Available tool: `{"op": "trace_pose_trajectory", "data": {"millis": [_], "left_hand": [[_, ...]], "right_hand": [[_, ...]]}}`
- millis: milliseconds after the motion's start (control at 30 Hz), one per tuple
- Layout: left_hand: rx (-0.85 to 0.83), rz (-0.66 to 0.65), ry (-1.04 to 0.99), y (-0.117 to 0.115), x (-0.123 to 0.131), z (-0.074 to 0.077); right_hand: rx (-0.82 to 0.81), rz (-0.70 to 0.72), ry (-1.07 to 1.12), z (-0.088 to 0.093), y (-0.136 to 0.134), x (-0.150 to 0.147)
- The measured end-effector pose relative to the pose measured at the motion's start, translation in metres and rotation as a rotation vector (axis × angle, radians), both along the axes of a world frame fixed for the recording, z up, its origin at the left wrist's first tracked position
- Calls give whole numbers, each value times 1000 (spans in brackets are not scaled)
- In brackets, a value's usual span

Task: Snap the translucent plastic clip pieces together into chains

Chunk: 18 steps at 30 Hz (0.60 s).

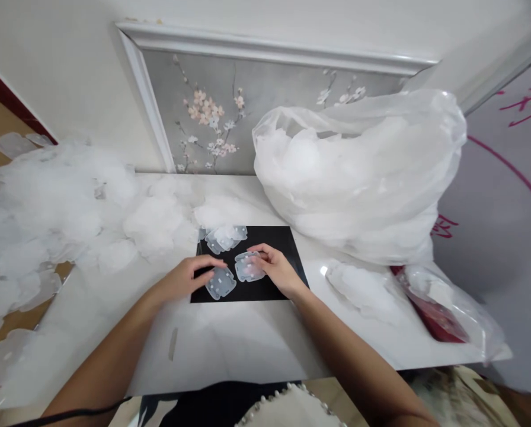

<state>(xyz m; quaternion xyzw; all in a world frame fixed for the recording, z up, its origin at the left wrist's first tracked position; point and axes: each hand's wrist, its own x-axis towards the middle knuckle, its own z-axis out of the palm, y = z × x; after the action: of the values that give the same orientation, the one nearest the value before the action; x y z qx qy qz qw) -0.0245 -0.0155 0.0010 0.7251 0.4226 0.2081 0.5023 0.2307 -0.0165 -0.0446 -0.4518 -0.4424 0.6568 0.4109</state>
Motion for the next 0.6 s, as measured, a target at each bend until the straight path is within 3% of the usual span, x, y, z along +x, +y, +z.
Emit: {"op": "trace_pose_trajectory", "data": {"millis": [100,167,267,433,500,600], "left_hand": [[108,272,61,14,0,-6],[216,356,112,25,2,-9],[339,403,179,41,7,-15],[390,469,197,60,25,-27],[405,493,184,63,30,-31],[405,512,157,63,33,-33]], "right_hand": [[-3,79,-9,-3,-1,-1],[7,105,-8,-4,-2,-4],[-13,110,31,-7,-3,-8],[-23,94,58,-6,-4,-9],[55,177,-48,1,-4,-4],[304,265,-409,15,4,3]]}}
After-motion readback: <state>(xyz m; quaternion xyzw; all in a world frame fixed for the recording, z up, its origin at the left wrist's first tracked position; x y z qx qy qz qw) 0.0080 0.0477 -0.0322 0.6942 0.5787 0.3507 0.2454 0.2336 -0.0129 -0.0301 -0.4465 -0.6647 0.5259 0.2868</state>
